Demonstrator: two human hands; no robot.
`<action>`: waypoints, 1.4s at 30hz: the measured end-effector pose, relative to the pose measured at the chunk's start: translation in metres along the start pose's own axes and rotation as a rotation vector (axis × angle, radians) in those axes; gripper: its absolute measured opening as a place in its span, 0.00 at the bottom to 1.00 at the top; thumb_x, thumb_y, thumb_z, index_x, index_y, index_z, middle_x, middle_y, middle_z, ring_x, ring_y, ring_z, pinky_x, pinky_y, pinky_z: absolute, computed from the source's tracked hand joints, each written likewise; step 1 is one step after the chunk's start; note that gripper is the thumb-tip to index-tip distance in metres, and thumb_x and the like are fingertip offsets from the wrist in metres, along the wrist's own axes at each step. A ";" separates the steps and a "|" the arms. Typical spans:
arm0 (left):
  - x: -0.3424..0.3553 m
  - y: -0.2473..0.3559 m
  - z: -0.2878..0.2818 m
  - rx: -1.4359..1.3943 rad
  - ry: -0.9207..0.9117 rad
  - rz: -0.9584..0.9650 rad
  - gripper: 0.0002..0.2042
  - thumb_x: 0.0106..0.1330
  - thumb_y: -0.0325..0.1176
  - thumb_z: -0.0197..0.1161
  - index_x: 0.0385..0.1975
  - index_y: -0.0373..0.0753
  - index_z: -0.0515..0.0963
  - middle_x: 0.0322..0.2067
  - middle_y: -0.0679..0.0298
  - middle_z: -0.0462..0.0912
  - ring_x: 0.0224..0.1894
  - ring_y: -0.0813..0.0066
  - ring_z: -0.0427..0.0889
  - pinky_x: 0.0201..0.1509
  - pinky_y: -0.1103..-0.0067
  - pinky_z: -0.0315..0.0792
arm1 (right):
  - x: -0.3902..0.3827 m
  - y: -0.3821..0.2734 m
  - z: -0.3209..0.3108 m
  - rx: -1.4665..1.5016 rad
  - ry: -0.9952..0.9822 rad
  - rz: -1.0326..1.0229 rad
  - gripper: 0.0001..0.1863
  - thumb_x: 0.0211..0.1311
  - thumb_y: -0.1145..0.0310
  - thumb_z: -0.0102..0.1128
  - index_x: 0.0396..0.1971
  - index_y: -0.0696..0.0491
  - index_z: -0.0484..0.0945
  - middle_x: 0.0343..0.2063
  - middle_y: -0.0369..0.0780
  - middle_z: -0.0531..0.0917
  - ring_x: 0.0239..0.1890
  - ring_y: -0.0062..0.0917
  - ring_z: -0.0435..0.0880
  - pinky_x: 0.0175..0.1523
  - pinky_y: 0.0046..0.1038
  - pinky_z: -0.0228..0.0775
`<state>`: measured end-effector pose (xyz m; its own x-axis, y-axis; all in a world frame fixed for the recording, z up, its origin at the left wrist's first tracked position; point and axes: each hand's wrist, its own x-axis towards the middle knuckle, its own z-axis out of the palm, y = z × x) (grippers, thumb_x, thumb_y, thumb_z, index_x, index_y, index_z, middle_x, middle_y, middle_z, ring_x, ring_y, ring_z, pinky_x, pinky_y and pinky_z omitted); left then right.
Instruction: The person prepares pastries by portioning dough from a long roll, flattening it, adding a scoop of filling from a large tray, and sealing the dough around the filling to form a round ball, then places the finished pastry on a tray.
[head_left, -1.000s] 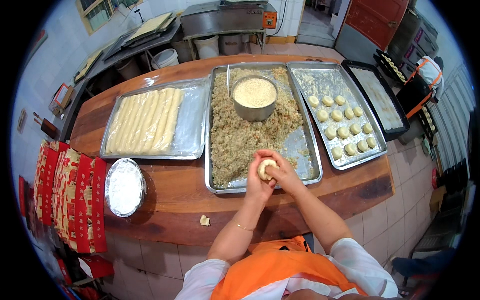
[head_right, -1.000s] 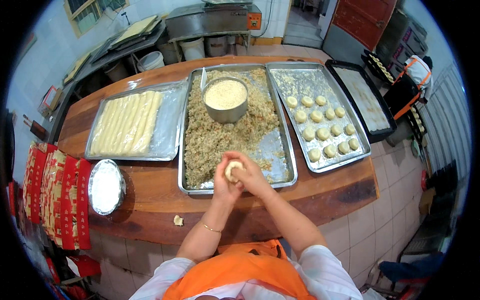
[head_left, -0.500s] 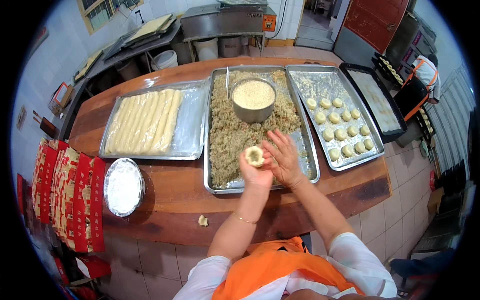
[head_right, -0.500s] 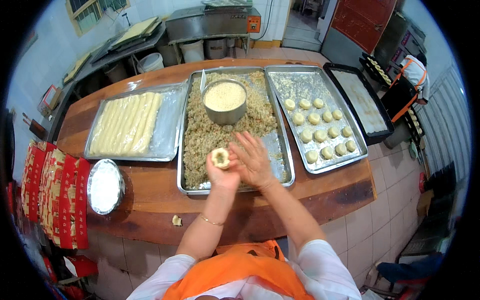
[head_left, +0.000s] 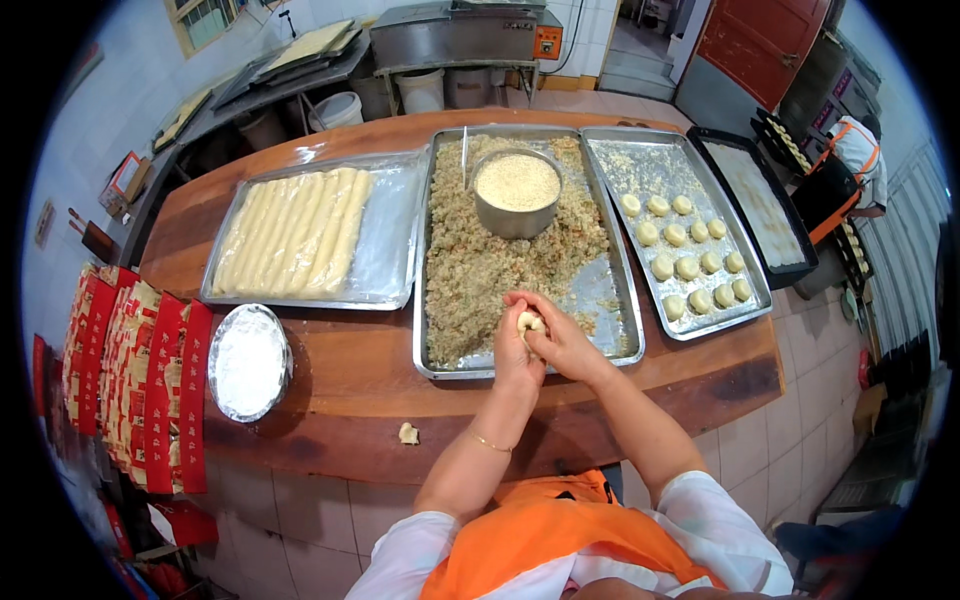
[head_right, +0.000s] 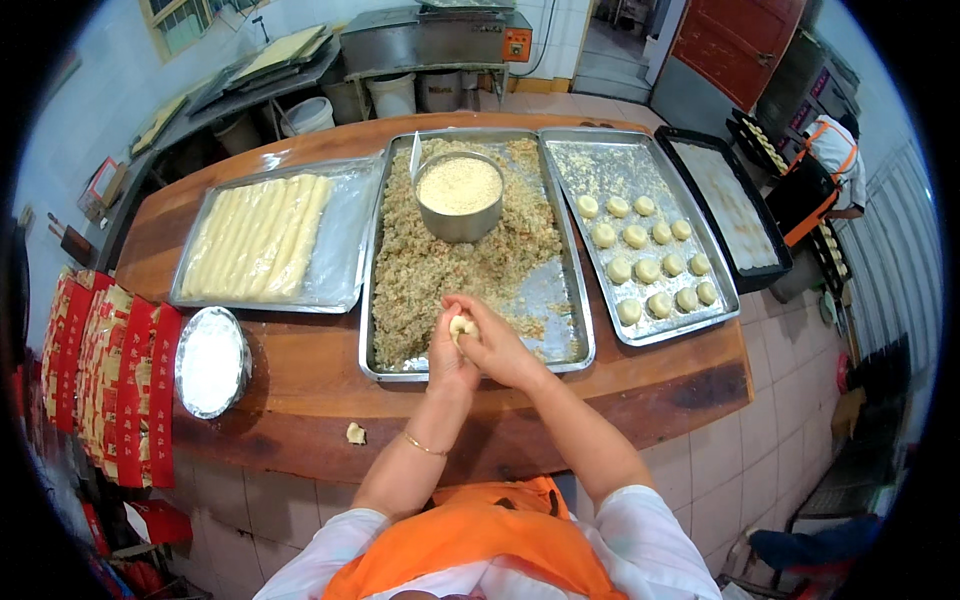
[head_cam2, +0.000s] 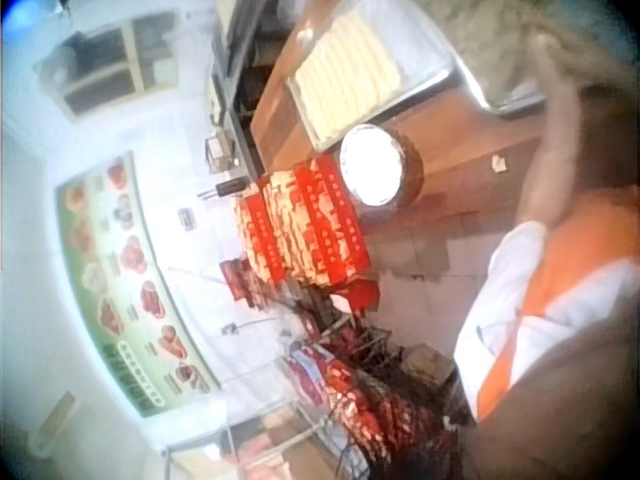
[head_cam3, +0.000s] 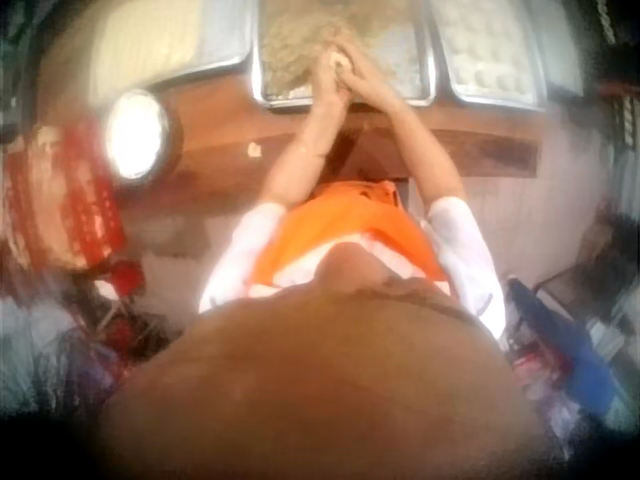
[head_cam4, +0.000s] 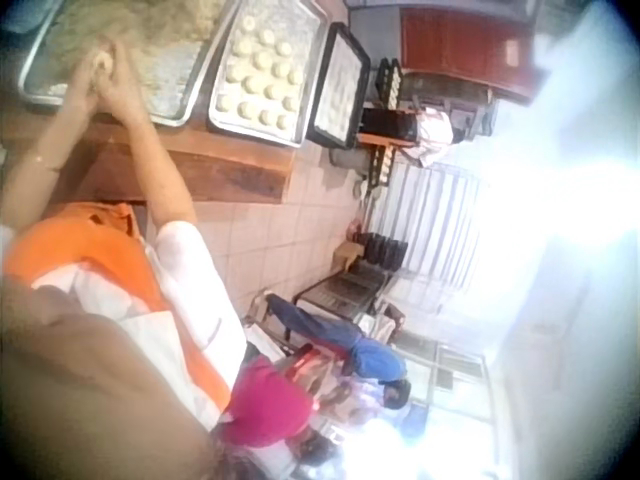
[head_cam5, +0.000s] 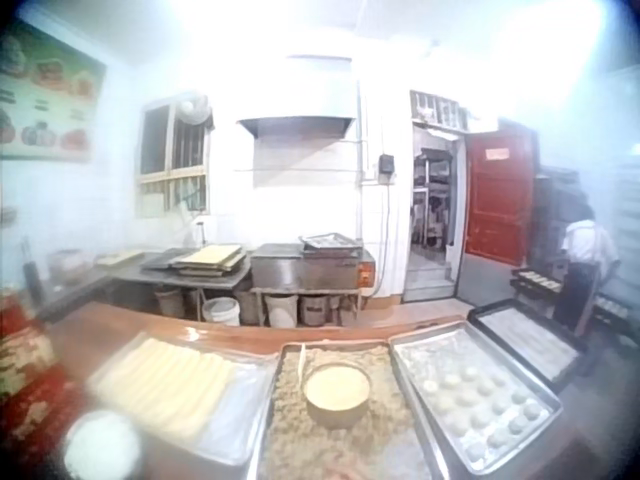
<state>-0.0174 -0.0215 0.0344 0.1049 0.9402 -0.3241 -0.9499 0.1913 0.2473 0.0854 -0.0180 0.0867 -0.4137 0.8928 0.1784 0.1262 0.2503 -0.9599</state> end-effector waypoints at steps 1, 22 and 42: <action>0.001 -0.001 -0.001 0.006 -0.007 0.003 0.09 0.72 0.39 0.57 0.44 0.43 0.76 0.40 0.65 0.82 0.43 0.71 0.82 0.44 0.73 0.80 | 0.000 -0.001 0.000 0.049 -0.010 0.058 0.32 0.58 0.74 0.54 0.66 0.56 0.65 0.59 0.44 0.74 0.61 0.29 0.73 0.67 0.30 0.63; -0.041 0.023 0.015 0.236 -0.262 -0.048 0.17 0.76 0.49 0.48 0.42 0.40 0.75 0.33 0.66 0.79 0.21 0.83 0.75 0.16 0.88 0.65 | -0.013 -0.026 0.000 0.430 -0.014 0.186 0.31 0.56 0.72 0.54 0.64 0.57 0.68 0.57 0.40 0.75 0.59 0.24 0.75 0.65 0.27 0.67; -0.036 0.017 -0.009 0.036 -0.352 -0.075 0.19 0.75 0.49 0.50 0.54 0.42 0.72 0.47 0.64 0.81 0.43 0.77 0.82 0.40 0.81 0.78 | -0.018 -0.029 -0.007 -0.112 -0.135 -0.121 0.38 0.55 0.51 0.68 0.63 0.51 0.68 0.71 0.45 0.62 0.74 0.40 0.57 0.75 0.43 0.46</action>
<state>-0.0400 -0.0547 0.0425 0.2744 0.9616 -0.0098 -0.9254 0.2669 0.2691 0.0961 -0.0387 0.1124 -0.5482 0.7970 0.2535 0.1644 0.3998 -0.9017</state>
